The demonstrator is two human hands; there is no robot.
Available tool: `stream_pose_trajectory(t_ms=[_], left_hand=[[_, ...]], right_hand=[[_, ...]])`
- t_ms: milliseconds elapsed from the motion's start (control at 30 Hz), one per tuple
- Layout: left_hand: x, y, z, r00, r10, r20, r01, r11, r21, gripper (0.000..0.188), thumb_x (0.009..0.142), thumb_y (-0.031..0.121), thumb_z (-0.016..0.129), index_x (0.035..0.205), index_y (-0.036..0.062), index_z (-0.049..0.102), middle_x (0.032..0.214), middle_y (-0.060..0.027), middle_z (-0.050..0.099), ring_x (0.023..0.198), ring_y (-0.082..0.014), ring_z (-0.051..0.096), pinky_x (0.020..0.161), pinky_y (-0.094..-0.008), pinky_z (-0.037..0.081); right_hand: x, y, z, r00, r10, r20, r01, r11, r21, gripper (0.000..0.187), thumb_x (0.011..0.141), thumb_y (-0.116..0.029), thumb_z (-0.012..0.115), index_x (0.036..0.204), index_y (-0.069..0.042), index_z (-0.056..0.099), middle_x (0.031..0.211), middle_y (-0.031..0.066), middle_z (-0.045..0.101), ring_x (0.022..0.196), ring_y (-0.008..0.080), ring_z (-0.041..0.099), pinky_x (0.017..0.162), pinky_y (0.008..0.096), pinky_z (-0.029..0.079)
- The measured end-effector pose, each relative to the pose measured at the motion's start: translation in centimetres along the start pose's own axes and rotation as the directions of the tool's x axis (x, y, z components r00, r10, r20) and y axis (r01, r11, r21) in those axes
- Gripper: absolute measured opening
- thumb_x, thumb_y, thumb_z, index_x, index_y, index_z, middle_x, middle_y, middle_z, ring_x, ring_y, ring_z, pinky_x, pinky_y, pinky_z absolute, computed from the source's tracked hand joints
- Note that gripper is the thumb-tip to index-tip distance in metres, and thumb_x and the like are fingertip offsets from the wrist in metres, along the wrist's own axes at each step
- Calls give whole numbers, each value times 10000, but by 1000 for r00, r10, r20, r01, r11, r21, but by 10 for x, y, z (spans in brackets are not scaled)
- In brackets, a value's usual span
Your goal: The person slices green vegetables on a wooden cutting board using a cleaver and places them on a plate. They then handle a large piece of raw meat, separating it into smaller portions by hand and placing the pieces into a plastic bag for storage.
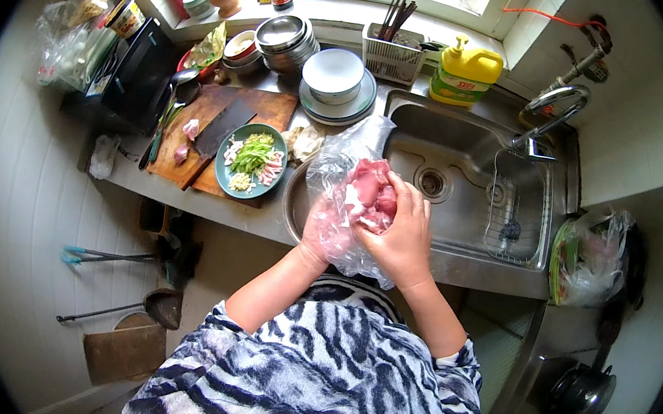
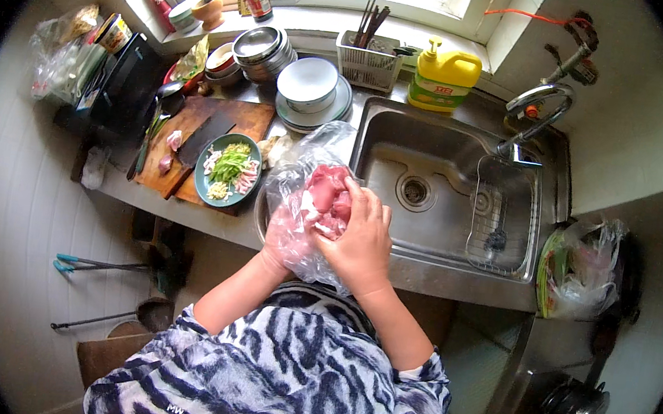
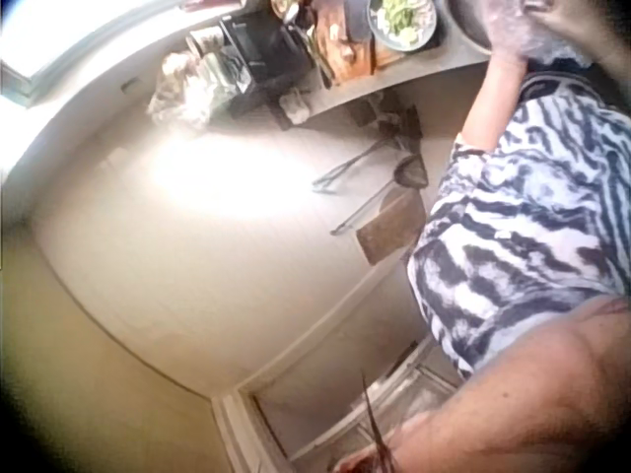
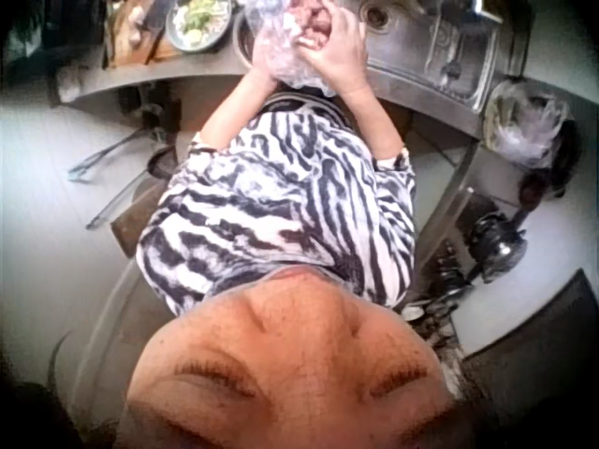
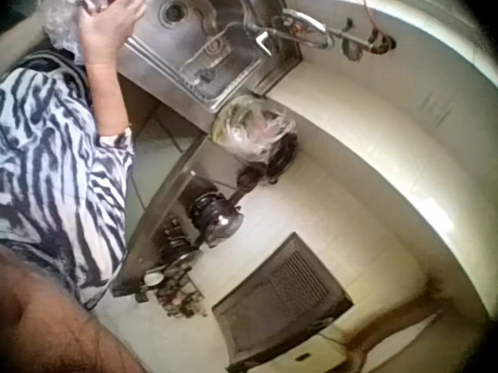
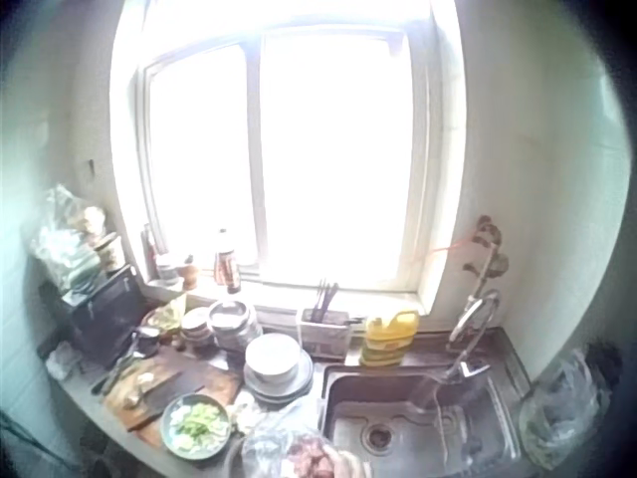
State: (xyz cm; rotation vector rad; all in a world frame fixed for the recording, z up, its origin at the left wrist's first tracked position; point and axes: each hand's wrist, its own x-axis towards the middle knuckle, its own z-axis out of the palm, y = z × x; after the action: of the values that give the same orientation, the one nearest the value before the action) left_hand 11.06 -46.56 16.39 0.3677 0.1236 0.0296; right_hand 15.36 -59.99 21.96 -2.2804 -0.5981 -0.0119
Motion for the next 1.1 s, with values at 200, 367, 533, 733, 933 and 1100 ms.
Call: stream_pose_trajectory(t_ms=[200, 367, 533, 733, 933, 1100], left_hand=[[3, -1, -4, 993, -115, -7, 109, 960, -257, 526, 958, 357, 556, 1384, 66, 455, 1361, -76, 522, 1240, -249, 494, 1059, -390, 414], [-9, 24, -6, 970, -199, 143, 243, 855, -459, 569, 916, 368, 619, 1388, 96, 454, 1363, -75, 515, 1241, -269, 493, 1056, -458, 406], [-24, 45, -10, 998, 6, 60, -7, 1000, 20, 742, 823, 482, 662, 1450, 198, 384, 1482, -75, 405, 1347, -389, 388, 982, -728, 344], [-37, 60, -8, 999, 37, 16, -36, 998, -53, 796, 795, 395, 711, 1448, 105, 360, 1447, -104, 416, 1313, -281, 422, 1092, -530, 350], [-82, 79, -48, 934, 356, 15, -356, 934, 12, 811, 737, 419, 773, 1433, 177, 436, 1469, -23, 432, 1369, -258, 373, 1144, -546, 263], [-140, 93, -78, 938, 346, -35, -341, 935, 98, 792, 731, 418, 796, 1412, 182, 465, 1439, -20, 475, 1344, -269, 411, 1105, -527, 336]], right_hand=[[-6, -23, 1, 993, -34, 112, 37, 999, -26, 847, 669, -233, 819, 1400, -119, 406, 1330, 149, 452, 1152, 367, 463, 954, 446, 455], [-7, -32, -15, 969, -208, 137, 185, 969, 164, 865, 688, -188, 819, 1421, -80, 374, 1391, 200, 412, 1236, 375, 456, 1019, 434, 422], [-14, -10, -29, 980, -201, -11, 199, 976, -90, 852, 759, -290, 808, 1437, -57, 348, 1369, 215, 441, 1117, 296, 576, 930, 404, 485], [-25, 24, -1, 829, 236, 508, -544, 554, 630, 345, 909, -222, 680, 1178, -39, 567, 833, 7, 591, 698, 50, 517, 594, 193, 409], [-16, -12, -27, 842, 177, 509, -539, 277, 796, 106, 934, -116, 629, 971, -18, 634, 710, -11, 582, 568, 18, 471, 503, 152, 359], [-18, -22, -27, 831, 41, 555, -542, 280, 792, 153, 939, -119, 628, 1020, 11, 629, 728, 13, 592, 606, 28, 512, 541, 166, 405]])
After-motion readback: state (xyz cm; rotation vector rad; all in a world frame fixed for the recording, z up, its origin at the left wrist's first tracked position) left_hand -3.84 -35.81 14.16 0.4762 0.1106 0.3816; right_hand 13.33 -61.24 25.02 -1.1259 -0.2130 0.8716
